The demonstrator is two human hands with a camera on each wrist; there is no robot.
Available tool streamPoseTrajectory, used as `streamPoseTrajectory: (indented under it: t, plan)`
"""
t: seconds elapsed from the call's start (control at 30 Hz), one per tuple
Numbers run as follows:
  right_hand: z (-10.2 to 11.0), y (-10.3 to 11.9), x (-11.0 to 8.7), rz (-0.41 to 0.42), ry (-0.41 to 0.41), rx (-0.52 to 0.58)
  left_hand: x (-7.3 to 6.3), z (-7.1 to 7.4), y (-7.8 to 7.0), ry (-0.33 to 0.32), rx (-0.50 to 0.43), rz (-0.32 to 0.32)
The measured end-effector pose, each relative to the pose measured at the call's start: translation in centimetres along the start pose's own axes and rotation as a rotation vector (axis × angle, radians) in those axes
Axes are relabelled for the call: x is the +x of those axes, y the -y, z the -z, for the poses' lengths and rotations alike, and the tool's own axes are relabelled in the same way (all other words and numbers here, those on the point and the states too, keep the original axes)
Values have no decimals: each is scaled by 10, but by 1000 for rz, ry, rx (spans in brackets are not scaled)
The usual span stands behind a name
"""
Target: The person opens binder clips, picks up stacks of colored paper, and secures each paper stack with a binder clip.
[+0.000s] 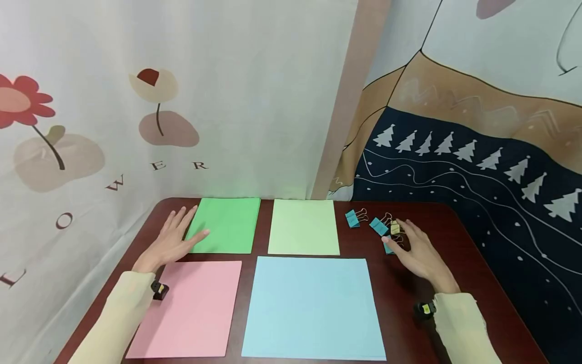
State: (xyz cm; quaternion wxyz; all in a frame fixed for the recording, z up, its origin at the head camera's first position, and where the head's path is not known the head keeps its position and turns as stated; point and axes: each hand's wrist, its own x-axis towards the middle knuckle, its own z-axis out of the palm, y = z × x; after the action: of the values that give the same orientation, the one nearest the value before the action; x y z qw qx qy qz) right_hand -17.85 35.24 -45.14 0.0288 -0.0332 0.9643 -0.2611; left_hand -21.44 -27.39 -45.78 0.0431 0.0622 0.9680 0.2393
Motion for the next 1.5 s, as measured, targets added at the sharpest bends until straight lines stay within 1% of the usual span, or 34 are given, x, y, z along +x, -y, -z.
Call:
streamPoseTrajectory:
  t: [0.1,0.2,0.37,0.5,0.67,0.9,1.03,1.17,1.27,1.33,1.5]
  plan:
    - [1,0,3,-14,-18,-1,9,0,0,10,-2,-2]
    - [2,-1,4,-31,-53,-5,19,-3,0,22,-17,-12]
    - [-1,-5,4,-69,-84,2,33,-8,2,61,-40,-17]
    - [-5,-10,5,-97,-75,-5,40,-9,2,79,-36,-25]
    - [-8,-16,9,-124,-34,-11,48,-12,4,89,-9,-37]
    - [-14,-20,16,-149,6,-23,60,-23,2,119,17,-36]
    - [-14,-20,19,-138,27,-27,63,-27,-2,157,36,-23]
    - [-11,-17,20,-139,72,-59,64,-28,-3,190,60,-3]
    - [-10,-15,20,-130,93,-90,64,-27,-3,196,59,5]
    - [-9,-15,20,-115,93,-102,64,-26,-3,196,50,8]
    - [-9,-16,22,-100,108,-89,62,-25,-3,194,13,15]
